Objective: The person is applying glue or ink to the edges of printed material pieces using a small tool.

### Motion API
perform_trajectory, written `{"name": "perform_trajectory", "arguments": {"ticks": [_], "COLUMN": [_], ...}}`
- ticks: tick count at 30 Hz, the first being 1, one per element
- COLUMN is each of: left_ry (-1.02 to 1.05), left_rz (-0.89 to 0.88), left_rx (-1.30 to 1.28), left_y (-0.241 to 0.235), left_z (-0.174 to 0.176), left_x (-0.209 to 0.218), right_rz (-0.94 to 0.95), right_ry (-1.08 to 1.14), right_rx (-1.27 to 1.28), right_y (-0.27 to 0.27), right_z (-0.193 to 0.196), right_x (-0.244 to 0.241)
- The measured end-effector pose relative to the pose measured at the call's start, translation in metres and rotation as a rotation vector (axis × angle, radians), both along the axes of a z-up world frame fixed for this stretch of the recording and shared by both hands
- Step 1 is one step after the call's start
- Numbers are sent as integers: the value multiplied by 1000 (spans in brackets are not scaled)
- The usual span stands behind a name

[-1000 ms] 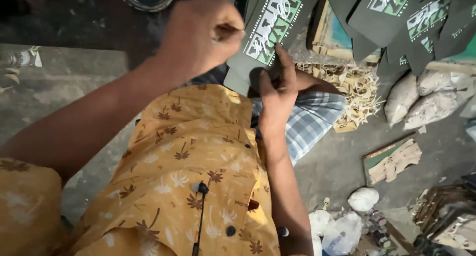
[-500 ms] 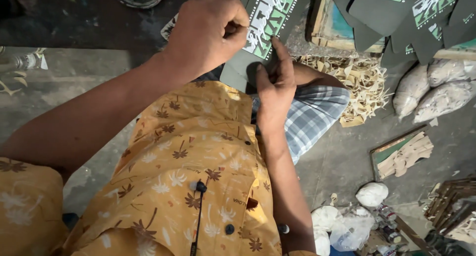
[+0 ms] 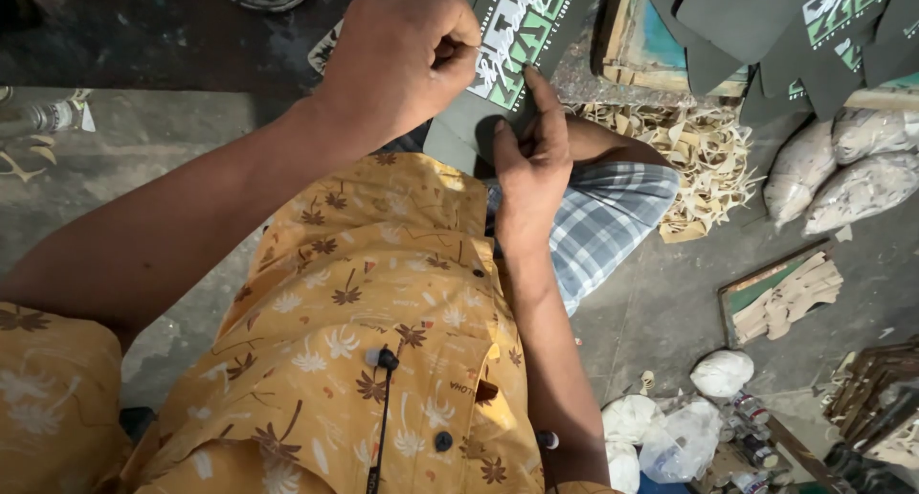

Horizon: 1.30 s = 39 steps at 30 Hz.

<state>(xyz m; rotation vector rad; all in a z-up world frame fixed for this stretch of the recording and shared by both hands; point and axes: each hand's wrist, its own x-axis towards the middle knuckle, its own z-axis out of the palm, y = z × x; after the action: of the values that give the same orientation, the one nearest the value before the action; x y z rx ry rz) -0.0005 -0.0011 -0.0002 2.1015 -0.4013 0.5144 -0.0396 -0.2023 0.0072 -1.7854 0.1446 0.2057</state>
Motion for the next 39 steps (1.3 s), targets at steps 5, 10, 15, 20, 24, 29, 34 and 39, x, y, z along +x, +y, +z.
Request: {"name": "perform_trajectory", "arguments": {"ticks": [5,10,15,20,24,29,34,39], "left_ry": [-7,-11,-14,88,54,172,121,192], "left_rz": [4,12,6,-55,6,61,72,31], "left_rx": [5,11,-13,-145,-103,-260,-386,-461], "left_y": [0,0,-1,5,6,27,49,46], "left_z": [0,-1,1,-5,0,13,33,4], "left_x": [0,0,0,1,-1,0,-4,-10], "right_rz": [0,-4,0,-25,5,28,182,-427], "right_ry": [-2,-11,1,12,-6,-284,-304,-299], "right_rx": [22,6,38,75,21,-347,-209,267], "right_y": [1,1,1,3,3,-42,-110,-148], "right_z": [2,0,0,3,23,39,69,73], "right_x": [0,0,0,0,-5,25,99,136]}}
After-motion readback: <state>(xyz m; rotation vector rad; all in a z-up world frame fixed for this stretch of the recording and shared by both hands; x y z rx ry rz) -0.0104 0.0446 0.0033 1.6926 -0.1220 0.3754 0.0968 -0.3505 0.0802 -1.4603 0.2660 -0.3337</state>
